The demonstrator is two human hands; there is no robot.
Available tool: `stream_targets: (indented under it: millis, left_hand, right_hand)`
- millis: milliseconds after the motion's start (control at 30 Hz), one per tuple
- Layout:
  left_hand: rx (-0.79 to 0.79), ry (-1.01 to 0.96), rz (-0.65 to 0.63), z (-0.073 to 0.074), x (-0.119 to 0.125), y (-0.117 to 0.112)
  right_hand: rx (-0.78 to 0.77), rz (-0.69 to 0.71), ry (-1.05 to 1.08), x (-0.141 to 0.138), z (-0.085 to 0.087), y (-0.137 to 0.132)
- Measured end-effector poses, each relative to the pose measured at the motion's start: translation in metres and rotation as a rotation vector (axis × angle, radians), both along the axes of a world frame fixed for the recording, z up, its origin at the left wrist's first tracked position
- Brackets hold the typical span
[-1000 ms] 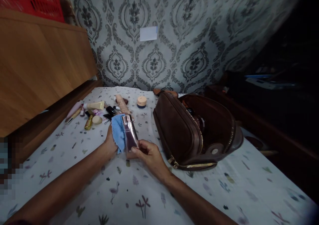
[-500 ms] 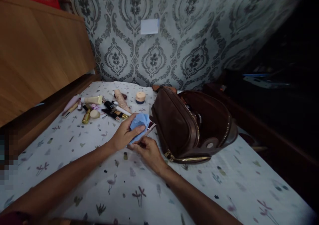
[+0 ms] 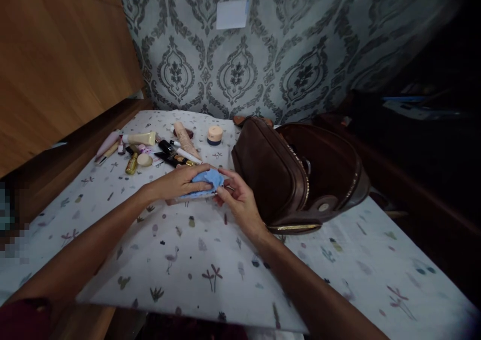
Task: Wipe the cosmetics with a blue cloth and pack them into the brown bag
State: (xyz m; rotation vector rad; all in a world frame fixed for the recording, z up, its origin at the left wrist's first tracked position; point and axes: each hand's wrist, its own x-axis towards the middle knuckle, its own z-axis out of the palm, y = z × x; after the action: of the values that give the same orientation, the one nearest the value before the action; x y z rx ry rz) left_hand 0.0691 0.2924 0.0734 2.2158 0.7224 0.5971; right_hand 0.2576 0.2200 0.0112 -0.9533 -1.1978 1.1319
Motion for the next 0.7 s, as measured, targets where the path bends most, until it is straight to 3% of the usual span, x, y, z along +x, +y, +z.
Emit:
stream_targets:
  millis: [167,433,700]
  left_hand:
    - [0.003,0.171,0.006,0.008,-0.006,0.000]
    - [-0.279,0.361,0.029,0.025,-0.045,0.028]
    - [-0.338,0.554,0.030,0.021,-0.078,0.050]
  right_hand:
    - [-0.054,0.026,0.025,-0.004,-0.004,0.000]
    - [-0.146,0.015,0.035,-0.009,-0.009,-0.001]
    - [-0.216,-0.037,0.130,-0.006,-0.013,0.005]
